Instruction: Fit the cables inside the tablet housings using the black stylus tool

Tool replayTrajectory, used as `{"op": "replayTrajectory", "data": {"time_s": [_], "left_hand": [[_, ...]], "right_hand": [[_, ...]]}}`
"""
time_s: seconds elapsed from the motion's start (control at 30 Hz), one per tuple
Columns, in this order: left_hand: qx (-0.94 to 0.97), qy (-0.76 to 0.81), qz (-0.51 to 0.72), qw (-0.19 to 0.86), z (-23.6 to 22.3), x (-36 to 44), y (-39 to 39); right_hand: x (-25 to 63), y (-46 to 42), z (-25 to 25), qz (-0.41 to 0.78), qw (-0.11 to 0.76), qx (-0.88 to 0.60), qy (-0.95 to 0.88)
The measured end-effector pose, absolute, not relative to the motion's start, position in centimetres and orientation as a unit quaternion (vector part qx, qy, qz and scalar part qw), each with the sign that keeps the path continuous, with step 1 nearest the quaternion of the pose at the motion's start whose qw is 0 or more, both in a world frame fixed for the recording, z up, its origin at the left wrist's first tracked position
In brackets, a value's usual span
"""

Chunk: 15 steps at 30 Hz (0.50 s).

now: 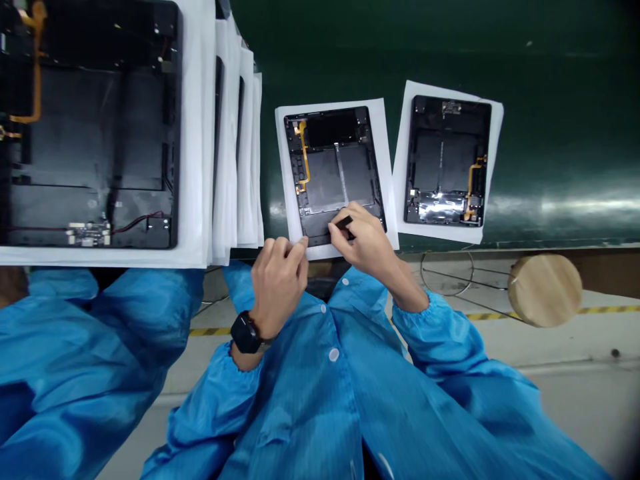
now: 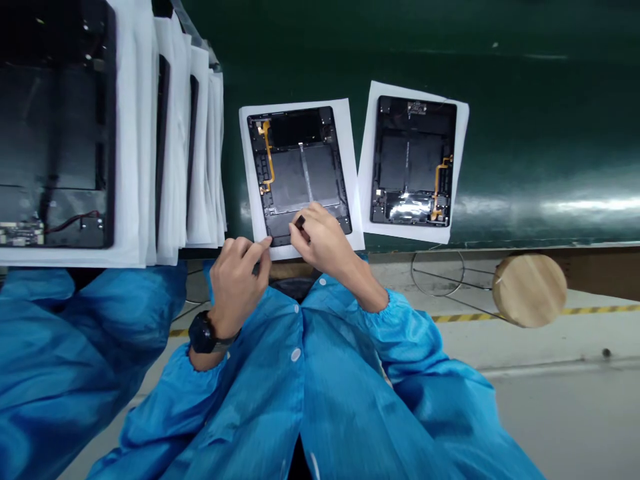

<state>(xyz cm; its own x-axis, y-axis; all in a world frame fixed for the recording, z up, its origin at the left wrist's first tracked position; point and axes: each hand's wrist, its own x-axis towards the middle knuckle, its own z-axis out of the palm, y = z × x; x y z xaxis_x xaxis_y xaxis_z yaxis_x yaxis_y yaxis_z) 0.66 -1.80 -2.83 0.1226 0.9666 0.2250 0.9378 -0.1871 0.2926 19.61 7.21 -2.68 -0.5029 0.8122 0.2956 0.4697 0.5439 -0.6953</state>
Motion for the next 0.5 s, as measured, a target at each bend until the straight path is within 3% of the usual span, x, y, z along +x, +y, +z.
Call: {"op": "replayTrajectory", "data": {"time_s": [0.5], "left_hand": [[0.713, 0.670, 0.208, 0.004, -2.6, 1.8, -2.0]], "right_hand": [[20.0, 7.5, -2.5, 0.288, 0.292, -0.399, -0.820]]}}
